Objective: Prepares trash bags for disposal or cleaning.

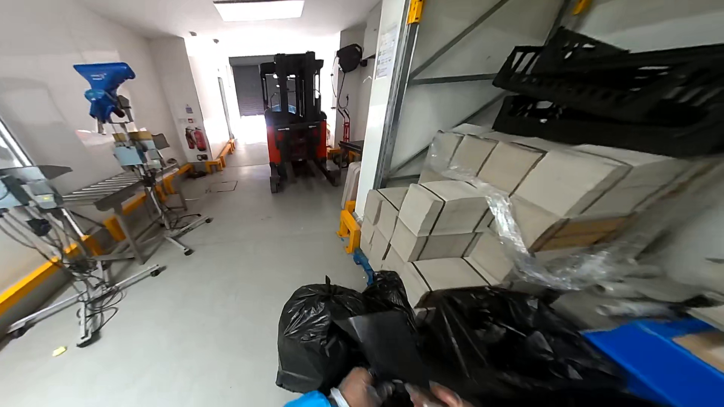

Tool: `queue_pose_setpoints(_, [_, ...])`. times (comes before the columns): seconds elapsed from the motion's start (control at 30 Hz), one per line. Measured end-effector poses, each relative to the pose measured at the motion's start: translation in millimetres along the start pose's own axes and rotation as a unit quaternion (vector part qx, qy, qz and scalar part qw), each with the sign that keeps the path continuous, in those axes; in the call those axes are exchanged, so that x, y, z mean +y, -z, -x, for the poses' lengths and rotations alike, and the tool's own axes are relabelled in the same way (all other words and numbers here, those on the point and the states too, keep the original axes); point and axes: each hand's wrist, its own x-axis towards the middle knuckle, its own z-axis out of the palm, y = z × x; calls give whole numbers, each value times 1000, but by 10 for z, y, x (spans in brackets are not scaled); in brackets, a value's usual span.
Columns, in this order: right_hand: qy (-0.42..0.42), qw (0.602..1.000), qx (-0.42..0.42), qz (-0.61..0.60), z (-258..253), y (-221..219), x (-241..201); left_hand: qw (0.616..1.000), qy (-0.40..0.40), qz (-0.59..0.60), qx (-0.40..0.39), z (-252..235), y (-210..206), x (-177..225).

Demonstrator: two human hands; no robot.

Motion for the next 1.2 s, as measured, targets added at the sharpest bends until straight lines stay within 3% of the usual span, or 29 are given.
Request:
queue_pose_setpoints(0.13, [-97, 994, 28, -51, -10, -58, -86, 999, 11, 50, 3, -82, -15, -270])
queue_pose_setpoints(0.27, [-172, 981, 24, -88, -32, -107, -114, 999, 7, 22, 34, -95, -13, -249])
queue_pose_setpoints(0.43, [-122, 984, 22, -131, -59, -43, -35, 986, -5, 158, 43, -117, -3, -329])
queue_pose_setpoints(0.73, [-216, 923, 222, -227, -312, 323, -35, 969, 32, 196, 146, -98, 275, -398])
queue_pose_setpoints(0.83, [-238, 884, 306, -259, -390, 555, 32, 922, 40, 288, 254, -195, 453, -582])
queue_pose_setpoints(0.97, [-201, 856, 390, -273, -349, 1111, 248, 816, 20, 396, 420, -241, 989, -1063])
queue_pose_setpoints(1.03, [-194, 859, 396, -261, -299, 1380, 392, 789, 37, 365, 493, -100, 1305, -1195])
queue_pose_setpoints(1.13, [-222, 883, 370, -187, -351, 1515, 561, 756, 53, 284, 587, 179, 1618, -1058])
queue_pose_setpoints(1.2, [-240, 893, 352, -142, -432, 1460, 644, 693, 39, 270, 667, 354, 1806, -941])
